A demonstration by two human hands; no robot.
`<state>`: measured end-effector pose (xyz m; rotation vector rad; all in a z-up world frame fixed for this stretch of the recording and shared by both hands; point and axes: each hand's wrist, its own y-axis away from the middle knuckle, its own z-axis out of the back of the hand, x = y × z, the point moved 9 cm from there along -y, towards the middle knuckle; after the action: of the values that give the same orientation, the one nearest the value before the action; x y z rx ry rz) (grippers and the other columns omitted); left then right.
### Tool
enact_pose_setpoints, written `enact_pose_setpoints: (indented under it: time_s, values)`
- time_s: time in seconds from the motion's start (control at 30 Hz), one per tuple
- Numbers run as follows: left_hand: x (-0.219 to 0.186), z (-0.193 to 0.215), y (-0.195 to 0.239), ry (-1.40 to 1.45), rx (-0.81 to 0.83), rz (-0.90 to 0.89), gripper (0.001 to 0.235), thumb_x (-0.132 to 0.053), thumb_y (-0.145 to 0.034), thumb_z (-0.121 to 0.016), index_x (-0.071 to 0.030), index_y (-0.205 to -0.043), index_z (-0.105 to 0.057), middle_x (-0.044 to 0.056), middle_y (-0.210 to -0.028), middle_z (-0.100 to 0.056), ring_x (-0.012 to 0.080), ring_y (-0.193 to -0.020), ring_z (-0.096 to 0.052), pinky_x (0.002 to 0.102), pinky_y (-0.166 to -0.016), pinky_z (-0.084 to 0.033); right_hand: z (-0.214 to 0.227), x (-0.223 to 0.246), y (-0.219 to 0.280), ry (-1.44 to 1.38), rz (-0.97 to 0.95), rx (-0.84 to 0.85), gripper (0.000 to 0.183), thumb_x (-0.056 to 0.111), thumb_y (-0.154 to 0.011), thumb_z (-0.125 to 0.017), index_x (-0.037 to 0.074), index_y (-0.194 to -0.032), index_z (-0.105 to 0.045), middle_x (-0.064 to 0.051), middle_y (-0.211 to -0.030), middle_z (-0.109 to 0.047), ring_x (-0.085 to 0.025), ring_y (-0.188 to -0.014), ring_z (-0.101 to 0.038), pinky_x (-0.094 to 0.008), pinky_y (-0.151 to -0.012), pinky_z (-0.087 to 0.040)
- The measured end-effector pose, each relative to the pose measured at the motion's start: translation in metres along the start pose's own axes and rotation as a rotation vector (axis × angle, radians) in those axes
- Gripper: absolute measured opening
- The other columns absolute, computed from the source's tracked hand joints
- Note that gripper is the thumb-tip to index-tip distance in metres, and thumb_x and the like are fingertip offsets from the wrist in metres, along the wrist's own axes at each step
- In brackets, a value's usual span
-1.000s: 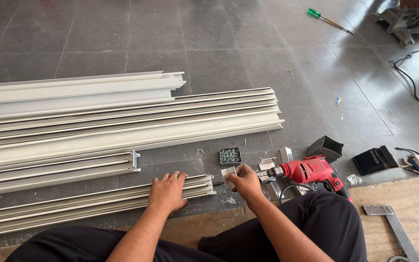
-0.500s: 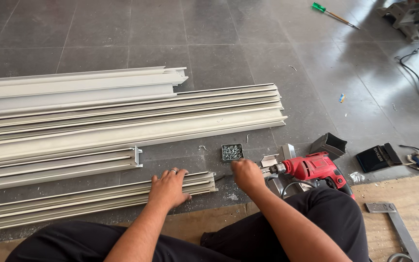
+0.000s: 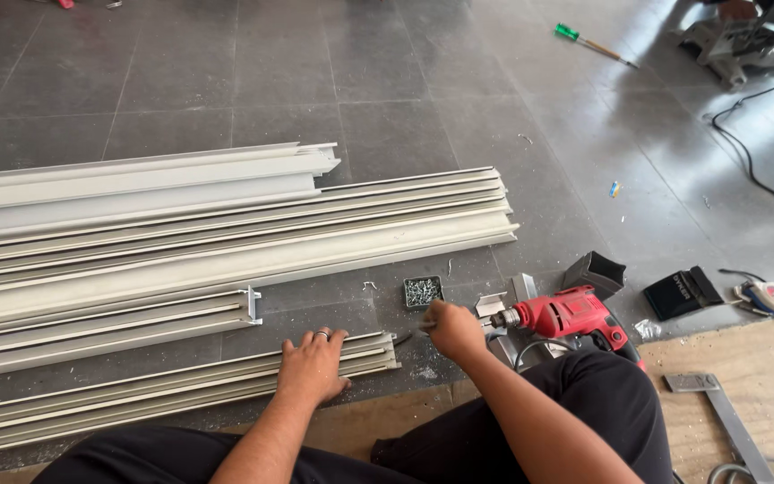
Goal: The person sits on the floor and uses a red power drill to attach metal brackets to long white metal profiles. They repeatedly pick up profiles, align brackets, and drive screws to secure them before stacking the finished pieces.
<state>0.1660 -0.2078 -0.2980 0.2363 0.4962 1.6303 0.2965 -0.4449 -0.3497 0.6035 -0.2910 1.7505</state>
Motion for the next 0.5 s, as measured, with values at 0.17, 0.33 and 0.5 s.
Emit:
enact_pose_setpoints:
  time_s: [0.17, 0.33, 0.5]
  values:
    - [0.004, 0.008, -0.002, -0.051, -0.061, -0.017, 0.089, -0.046, -0.077, -0.089, -0.02, -0.148, -0.043, 0.004, -0.148, -0.049, 0.0253, -0.138, -0.047, 0.062, -0.112, -0.038, -0.016, -0.021, 0.014, -0.577, -0.402, 0.157, 0.029, 0.022, -0.092, -0.073, 0.012, -0.119, -0.073, -0.009, -0.101, -0.077, -0.021, -0.082, -0.063, -0.039, -0.07, -0.054]
    - [0.002, 0.012, 0.0, -0.087, -0.069, -0.033, 0.087, -0.049, -0.08, -0.087, -0.016, -0.147, -0.044, 0.008, -0.147, -0.05, 0.0286, -0.135, -0.05, 0.06, -0.108, -0.044, -0.015, -0.007, 0.004, -0.49, -0.171, 0.105, 0.035, 0.026, -0.096, -0.069, 0.013, -0.128, -0.071, -0.01, -0.109, -0.08, -0.02, -0.097, -0.07, -0.036, -0.086, -0.055]
    - [0.001, 0.014, 0.004, -0.119, -0.047, -0.031, 0.091, -0.054, -0.079, -0.086, -0.015, -0.149, -0.041, 0.01, -0.15, -0.047, 0.0293, -0.136, -0.05, 0.059, -0.108, -0.044, -0.04, -0.001, 0.004, -0.249, -0.18, 0.21, 0.035, 0.028, -0.097, -0.065, 0.024, -0.131, -0.069, -0.005, -0.118, -0.076, -0.018, -0.105, -0.071, -0.035, -0.092, -0.054]
